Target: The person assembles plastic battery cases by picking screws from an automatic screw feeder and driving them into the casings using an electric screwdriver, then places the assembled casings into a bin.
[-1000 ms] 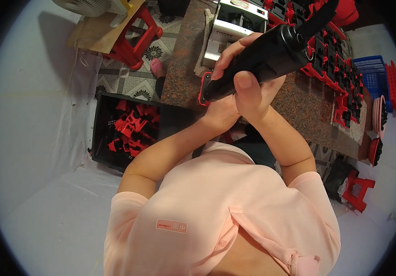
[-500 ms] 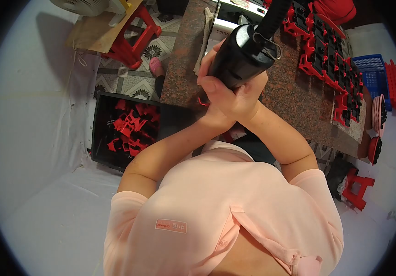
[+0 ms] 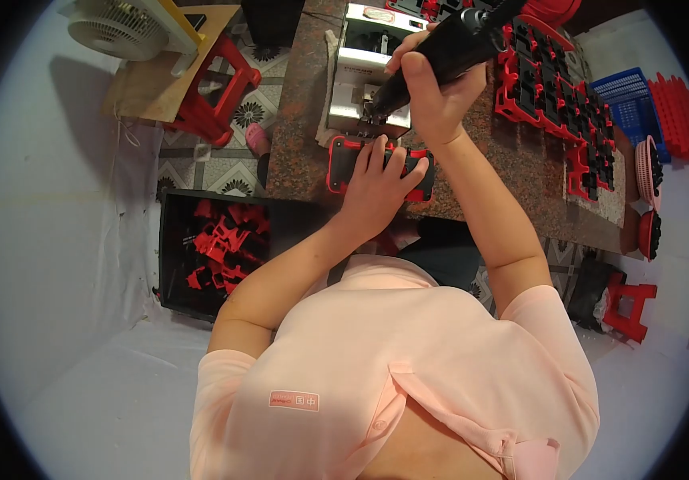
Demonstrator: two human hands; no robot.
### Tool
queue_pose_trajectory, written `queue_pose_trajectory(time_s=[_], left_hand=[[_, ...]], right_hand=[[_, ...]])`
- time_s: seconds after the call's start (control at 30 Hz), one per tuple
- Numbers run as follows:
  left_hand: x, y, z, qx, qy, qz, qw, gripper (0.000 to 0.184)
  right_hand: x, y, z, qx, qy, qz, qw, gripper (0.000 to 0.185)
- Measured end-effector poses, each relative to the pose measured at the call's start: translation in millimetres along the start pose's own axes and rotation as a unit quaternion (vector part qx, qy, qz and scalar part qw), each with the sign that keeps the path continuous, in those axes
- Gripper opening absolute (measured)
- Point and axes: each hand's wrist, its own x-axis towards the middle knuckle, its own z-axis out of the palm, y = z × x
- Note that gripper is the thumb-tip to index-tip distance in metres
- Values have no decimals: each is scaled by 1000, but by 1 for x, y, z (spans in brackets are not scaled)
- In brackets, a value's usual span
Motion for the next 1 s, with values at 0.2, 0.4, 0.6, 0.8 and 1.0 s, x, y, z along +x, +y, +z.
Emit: queue_pose_trajectory(time_s=[0.2,0.4,0.6,0.8,1.0], left_hand=[[-16,-10,-14,-13,-63,-19,998,73],[-27,-26,-36,16,-51,-76,996,69],[-27,-31,-28,48,-33,-81,995,68],[-25,-32,-26,52,-28,-75,995,69],[-25,-32,-27,49,-28,-75,996,67]], right_hand=[[-8,11,7,9,39,13,999,39],[12,-4,7,7,51,170,984,31],[5,-31,-10,31,49,69,996,33],[-4,-36,-18,-24,-1,28,999,39],[-12,-33,-10,-8,-7,51,999,34]])
